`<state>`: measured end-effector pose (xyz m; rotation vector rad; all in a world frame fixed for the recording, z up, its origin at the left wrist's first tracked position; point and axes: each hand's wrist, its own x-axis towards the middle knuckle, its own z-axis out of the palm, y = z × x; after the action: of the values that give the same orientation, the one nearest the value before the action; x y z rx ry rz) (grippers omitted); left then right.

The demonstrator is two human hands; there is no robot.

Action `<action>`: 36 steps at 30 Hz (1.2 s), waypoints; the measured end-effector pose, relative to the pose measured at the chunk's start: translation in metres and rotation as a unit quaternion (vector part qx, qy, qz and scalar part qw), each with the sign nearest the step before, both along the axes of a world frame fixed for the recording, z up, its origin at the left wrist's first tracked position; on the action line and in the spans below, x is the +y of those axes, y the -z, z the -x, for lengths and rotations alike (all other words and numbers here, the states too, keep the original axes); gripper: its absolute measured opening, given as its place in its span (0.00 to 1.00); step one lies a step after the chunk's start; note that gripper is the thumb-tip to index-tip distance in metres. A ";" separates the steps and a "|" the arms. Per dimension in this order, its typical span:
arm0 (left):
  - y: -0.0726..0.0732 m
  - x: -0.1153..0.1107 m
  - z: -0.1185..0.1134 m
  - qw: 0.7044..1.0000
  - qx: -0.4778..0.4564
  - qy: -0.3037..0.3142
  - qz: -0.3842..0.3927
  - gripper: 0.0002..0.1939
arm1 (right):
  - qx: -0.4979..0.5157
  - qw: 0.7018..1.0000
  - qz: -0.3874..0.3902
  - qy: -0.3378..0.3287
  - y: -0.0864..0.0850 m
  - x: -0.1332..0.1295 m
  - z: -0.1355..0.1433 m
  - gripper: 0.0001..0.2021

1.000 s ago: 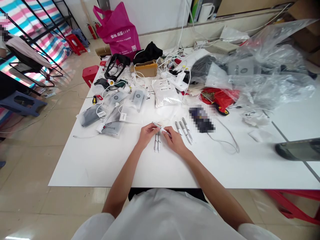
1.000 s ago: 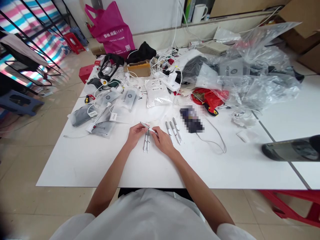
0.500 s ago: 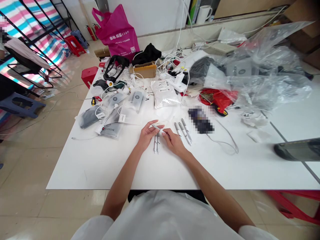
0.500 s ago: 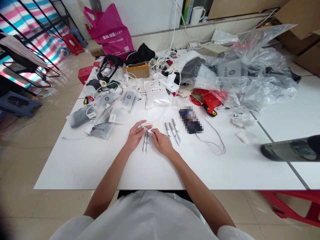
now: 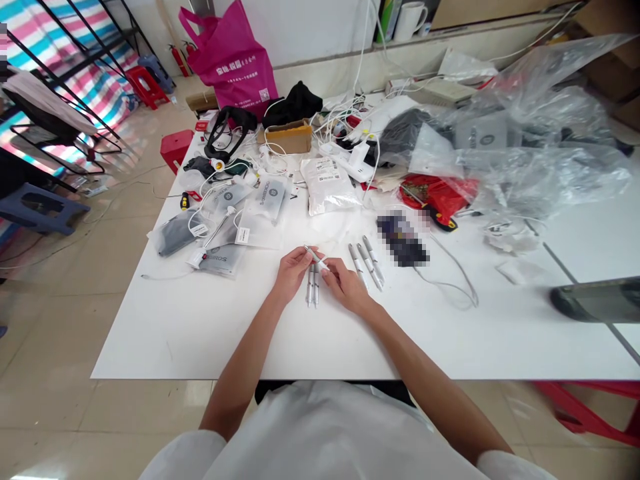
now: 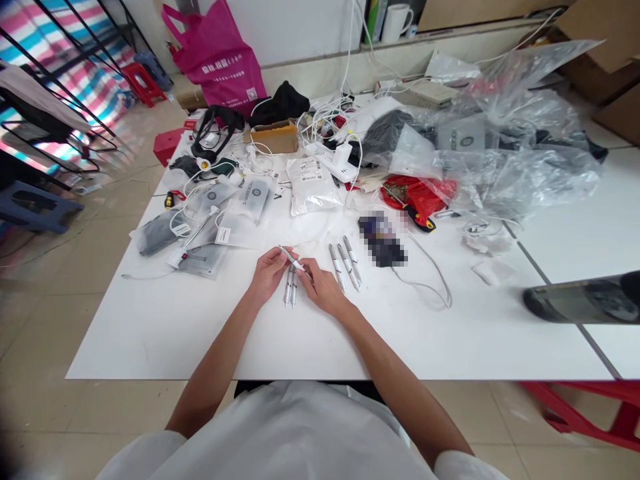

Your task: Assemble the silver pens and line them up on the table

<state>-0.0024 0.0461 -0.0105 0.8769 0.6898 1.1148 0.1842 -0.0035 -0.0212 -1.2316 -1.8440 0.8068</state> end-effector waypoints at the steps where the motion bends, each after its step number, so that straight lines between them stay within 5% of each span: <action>1: 0.000 0.000 0.000 1.000 -0.006 -0.011 0.005 0.15 | 0.001 1.000 -0.022 -0.008 0.000 -0.001 0.000 0.17; 9: -0.006 0.002 0.006 0.999 -0.037 -0.006 0.036 0.18 | -0.046 0.979 -0.161 -0.119 -0.004 -0.004 0.005 0.15; 17: -0.013 -0.003 0.006 0.995 -0.050 0.032 0.074 0.17 | 0.022 0.982 -0.137 -0.129 -0.010 -0.010 0.010 0.18; 24: -0.013 -0.005 0.007 0.994 -0.052 0.050 0.080 0.17 | -0.032 0.970 -0.189 -0.150 -0.005 -0.012 0.011 0.28; 36: -0.014 -0.005 0.009 0.995 -0.032 0.071 0.069 0.17 | -0.046 0.964 -0.217 -0.148 0.003 -0.008 0.008 0.20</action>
<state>-0.0117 0.0407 0.0033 0.7572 0.6327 0.9522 0.1759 -0.0119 -0.0241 -0.7352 -2.1679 0.4629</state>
